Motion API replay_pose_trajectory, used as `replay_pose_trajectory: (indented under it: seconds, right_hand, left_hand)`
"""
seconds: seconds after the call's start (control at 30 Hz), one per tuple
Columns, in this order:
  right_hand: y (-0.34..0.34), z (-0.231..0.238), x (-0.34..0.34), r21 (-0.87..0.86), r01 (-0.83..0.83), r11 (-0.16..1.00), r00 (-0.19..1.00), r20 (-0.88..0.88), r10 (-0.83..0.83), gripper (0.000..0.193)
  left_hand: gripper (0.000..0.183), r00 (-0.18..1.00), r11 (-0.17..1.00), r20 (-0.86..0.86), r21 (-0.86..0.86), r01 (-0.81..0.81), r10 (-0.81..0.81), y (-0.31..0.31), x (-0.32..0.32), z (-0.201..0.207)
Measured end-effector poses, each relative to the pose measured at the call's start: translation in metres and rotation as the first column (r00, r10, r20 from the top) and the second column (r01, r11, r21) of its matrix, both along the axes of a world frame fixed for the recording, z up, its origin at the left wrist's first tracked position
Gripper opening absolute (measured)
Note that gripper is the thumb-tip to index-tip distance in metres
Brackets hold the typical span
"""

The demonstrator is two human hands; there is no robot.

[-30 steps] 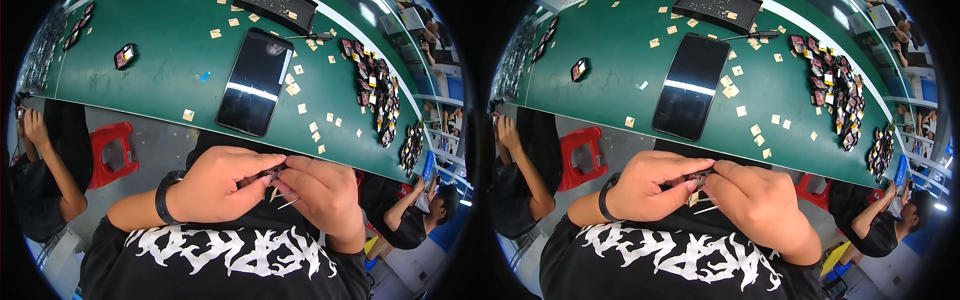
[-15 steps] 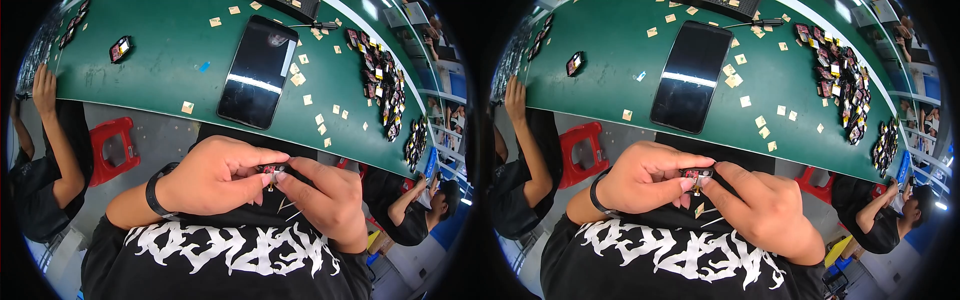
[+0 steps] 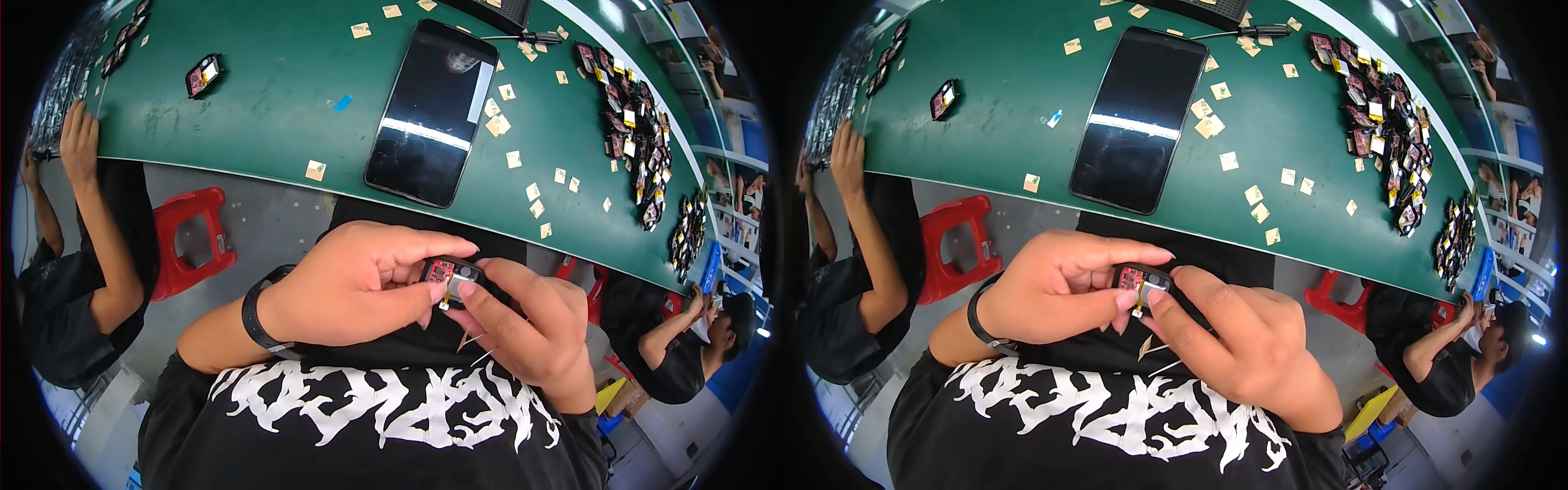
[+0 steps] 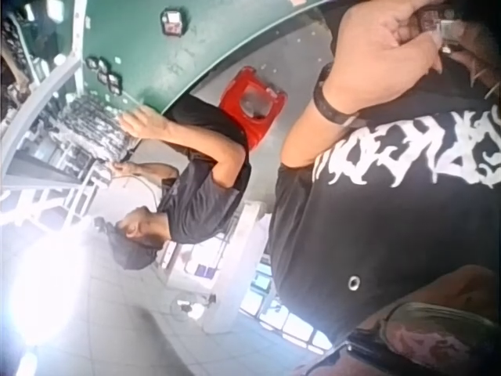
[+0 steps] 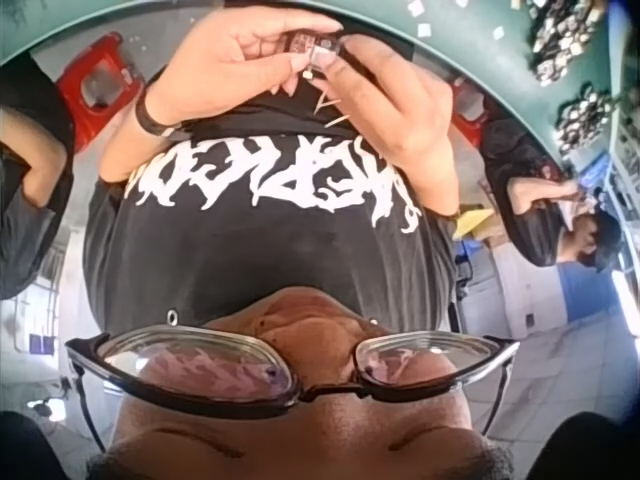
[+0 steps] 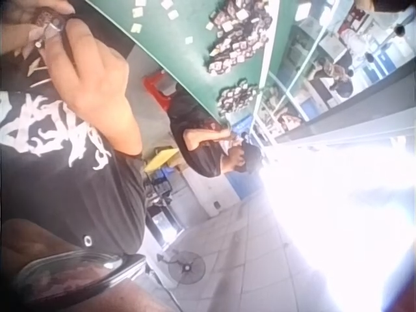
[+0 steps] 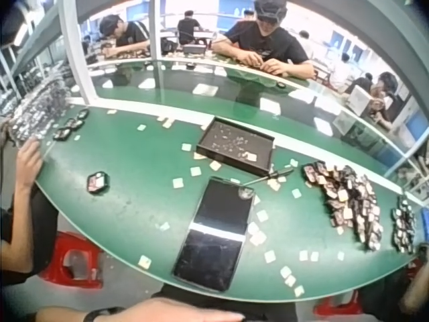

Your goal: Manually attaching small adhesive pieces and components to circuit boards at a factory assembly line station.

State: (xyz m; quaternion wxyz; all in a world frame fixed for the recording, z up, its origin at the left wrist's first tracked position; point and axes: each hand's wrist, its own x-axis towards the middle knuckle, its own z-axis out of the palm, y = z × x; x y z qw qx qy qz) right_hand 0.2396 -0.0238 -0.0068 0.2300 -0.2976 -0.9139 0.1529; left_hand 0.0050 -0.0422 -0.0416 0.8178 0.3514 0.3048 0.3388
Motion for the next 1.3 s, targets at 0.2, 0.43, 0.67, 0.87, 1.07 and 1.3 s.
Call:
replay_pose_trajectory:
  seconds: [0.2,0.43,0.67,0.87,1.07,1.3]
  right_hand:
    - [0.004,-0.006,-0.001,0.109,-0.063,0.992,0.998,0.019,0.062,0.023]
    - [0.012,-0.012,-0.001,0.047,-0.091,0.995,0.995,-0.034,0.092,0.025]
    - [0.013,-0.010,-0.005,0.008,-0.105,0.994,0.986,-0.130,0.105,0.027]
    - [0.019,-0.008,-0.009,0.059,-0.117,0.991,0.982,-0.144,0.124,0.030]
    - [0.023,-0.005,-0.012,0.114,-0.137,0.984,0.981,-0.120,0.150,0.030]
    - [0.011,0.001,-0.018,0.033,-0.073,0.997,0.993,-0.090,0.075,0.033]
  left_hand:
    - [0.035,0.983,0.994,-0.169,-0.094,0.057,-0.073,0.002,-0.004,0.009]
    - [0.041,0.993,0.994,-0.096,-0.093,0.055,-0.064,0.003,-0.013,0.013]
    - [0.050,0.984,0.976,-0.176,0.216,0.040,-0.002,-0.007,-0.024,0.017]
    - [0.051,0.946,0.915,-0.316,0.399,0.063,0.072,-0.004,-0.025,0.022]
    - [0.053,0.935,0.892,-0.324,0.452,0.018,0.145,-0.003,-0.027,0.024]
    - [0.047,0.931,0.851,-0.299,0.525,-0.022,0.209,-0.008,-0.030,0.014]
